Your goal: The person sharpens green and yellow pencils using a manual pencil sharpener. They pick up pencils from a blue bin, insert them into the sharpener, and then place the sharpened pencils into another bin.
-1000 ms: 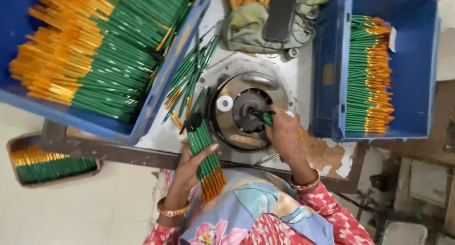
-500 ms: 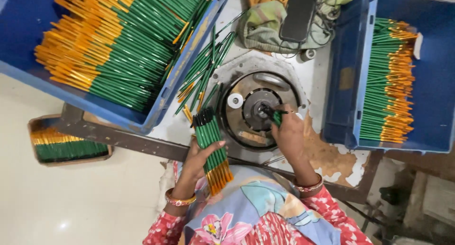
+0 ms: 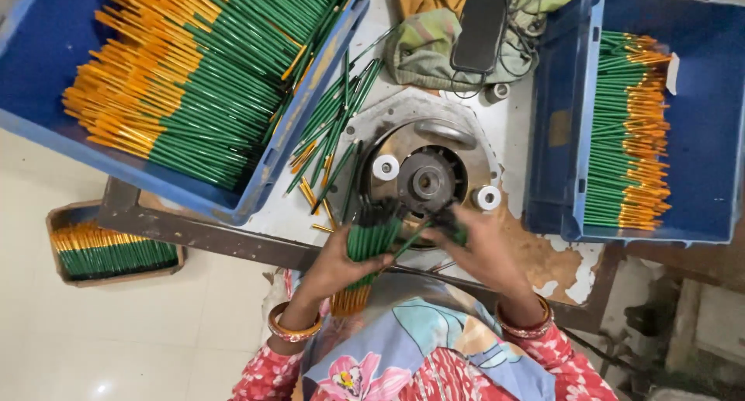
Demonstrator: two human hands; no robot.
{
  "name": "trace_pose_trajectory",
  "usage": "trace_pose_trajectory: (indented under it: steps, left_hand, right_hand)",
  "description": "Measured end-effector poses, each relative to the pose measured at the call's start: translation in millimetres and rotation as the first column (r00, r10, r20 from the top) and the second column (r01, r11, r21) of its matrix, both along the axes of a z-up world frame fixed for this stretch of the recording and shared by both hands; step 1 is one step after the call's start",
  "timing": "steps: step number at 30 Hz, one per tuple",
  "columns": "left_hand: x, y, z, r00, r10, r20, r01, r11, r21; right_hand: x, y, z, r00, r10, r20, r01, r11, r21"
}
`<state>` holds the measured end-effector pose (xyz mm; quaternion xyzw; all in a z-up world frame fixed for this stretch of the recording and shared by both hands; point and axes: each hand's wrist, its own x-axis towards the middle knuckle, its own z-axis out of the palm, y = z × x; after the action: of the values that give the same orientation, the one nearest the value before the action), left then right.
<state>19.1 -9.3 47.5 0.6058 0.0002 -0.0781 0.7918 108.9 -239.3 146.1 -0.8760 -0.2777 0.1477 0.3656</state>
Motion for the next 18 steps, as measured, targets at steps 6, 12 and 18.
trace_pose_trajectory:
  steps: [6, 12, 18]
  left_hand:
    - [-7, 1, -32, 0.816, 0.098, -0.569, -0.358, 0.858, -0.367]
    - [-20, 0, -44, 0.782, 0.135, -0.609, -0.384, 0.873, -0.3]
    - [-15, 0, -60, 0.801, 0.16, -0.576, -0.401, 0.859, -0.318]
  right_hand:
    - [10, -21, -12, 0.863, -0.303, 0.406, 0.38, 0.917, -0.123]
    - [26, -7, -47, 0.961, -0.138, 0.238, 0.176, 0.973, -0.147]
    - [20, 0, -58, 0.94, -0.259, 0.221, 0.3, 0.937, -0.18]
